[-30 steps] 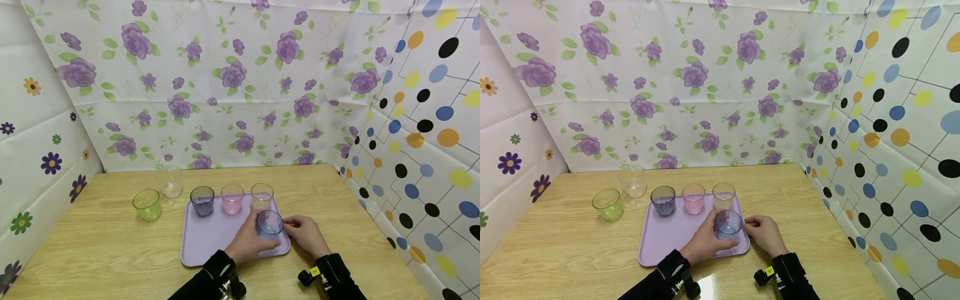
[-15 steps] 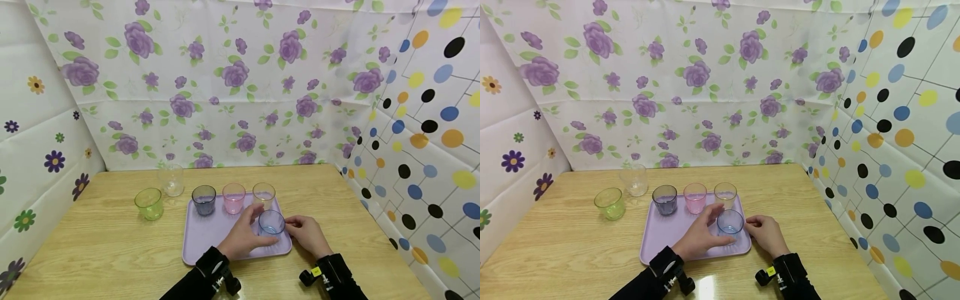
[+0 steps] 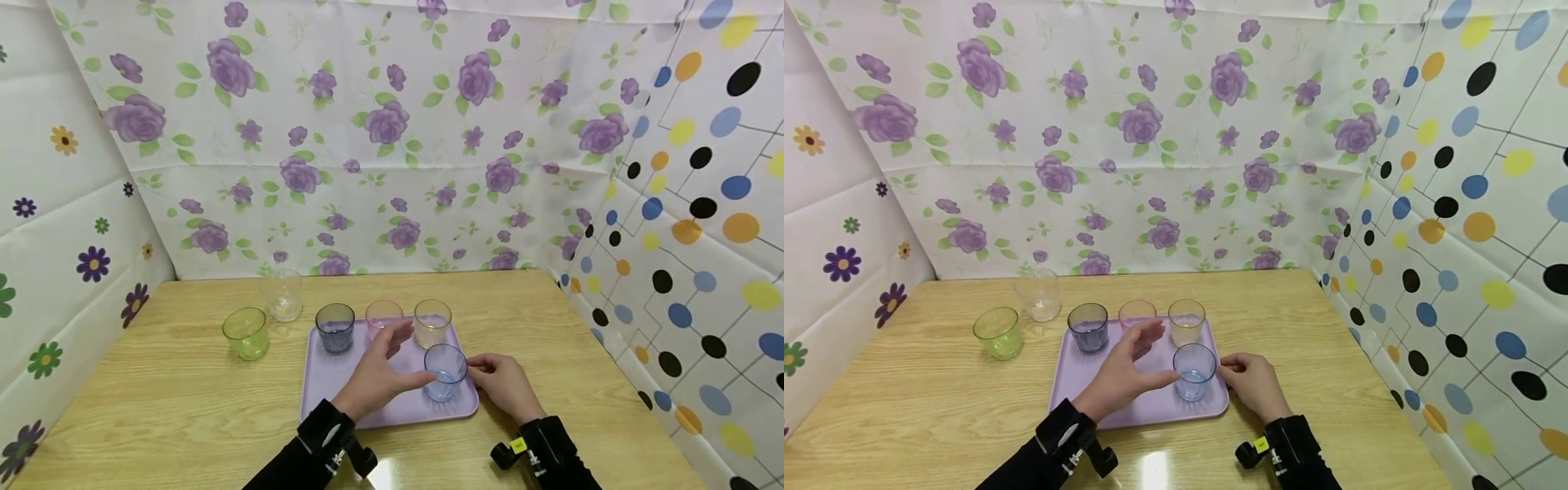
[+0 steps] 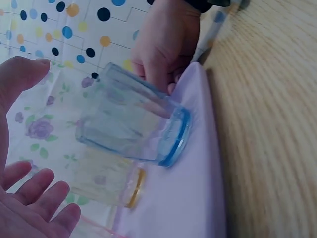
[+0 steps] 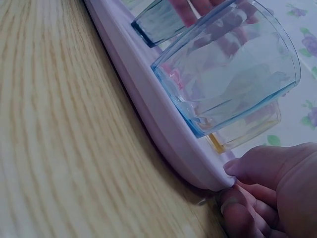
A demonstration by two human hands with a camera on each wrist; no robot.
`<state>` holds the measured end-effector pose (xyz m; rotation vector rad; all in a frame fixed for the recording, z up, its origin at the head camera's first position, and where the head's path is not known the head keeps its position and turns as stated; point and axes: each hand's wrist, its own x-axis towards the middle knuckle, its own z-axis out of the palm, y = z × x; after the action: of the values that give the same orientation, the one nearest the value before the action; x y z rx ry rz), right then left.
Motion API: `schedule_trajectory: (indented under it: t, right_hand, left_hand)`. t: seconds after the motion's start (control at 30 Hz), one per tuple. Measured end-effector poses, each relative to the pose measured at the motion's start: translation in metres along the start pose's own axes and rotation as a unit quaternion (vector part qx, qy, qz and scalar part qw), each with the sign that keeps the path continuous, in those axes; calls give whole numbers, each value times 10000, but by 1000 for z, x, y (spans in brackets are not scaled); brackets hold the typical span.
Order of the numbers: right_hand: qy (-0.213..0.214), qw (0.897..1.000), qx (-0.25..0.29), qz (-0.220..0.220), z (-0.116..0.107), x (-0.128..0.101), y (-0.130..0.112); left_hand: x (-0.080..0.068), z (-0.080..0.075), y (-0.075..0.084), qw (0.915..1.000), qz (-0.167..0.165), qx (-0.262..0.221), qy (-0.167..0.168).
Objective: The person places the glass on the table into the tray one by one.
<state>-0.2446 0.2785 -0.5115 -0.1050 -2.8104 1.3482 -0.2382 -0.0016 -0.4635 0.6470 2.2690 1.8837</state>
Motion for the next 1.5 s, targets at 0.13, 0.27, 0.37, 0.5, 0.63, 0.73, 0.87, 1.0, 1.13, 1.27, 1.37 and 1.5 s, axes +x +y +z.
schedule_trajectory:
  t: [0.13, 0.27, 0.37, 0.5, 0.63, 0.73, 0.87, 1.0, 1.13, 1.27, 1.37, 1.5]
  right_hand:
    - [9, 10000, -25, 4, 0, 0, 0]
    - [7, 10000, -35, 47, 0, 0, 0]
    - [-6, 9999, -56, 97, 0, 0, 0]
    - [-23, 9999, -51, 125, 1, 0, 1]
    - [-15, 10000, -17, 52, 0, 1, 1]
    - [-7, 10000, -11, 4, 0, 1, 1]
    - [-1, 10000, 29, 12, -1, 0, 0]
    - [6, 10000, 21, 19, -2, 0, 0]
    - [5, 10000, -4, 12, -1, 0, 0]
    - [-2, 10000, 4, 8, 0, 0, 1]
    - [0, 10000, 0, 14, 0, 0, 1]
    - [-1, 10000, 15, 31, 1, 0, 0]
  left_hand:
    - [-3, -9, 7, 9999, 63, -7, 103]
    - [-5, -18, 12, 9997, 135, -64, 200]
    - [-5, -25, 14, 9993, 223, -95, 296]
    - [-6, -34, 18, 9987, 265, -128, 420]
    - [-8, -44, 23, 9982, 230, -141, 527]
    - [-10, -52, 26, 9981, 209, -104, 574]
    - [-10, -61, 29, 9976, 234, -12, 650]
    - [-10, -71, 29, 9965, 288, 102, 775]
    - [-11, -82, 30, 9954, 314, 126, 901]
    - [-11, -95, 30, 9939, 314, 162, 1048]
    - [-12, -105, 29, 9923, 306, 198, 1184]
    - [-14, -117, 29, 9905, 317, 228, 1321]
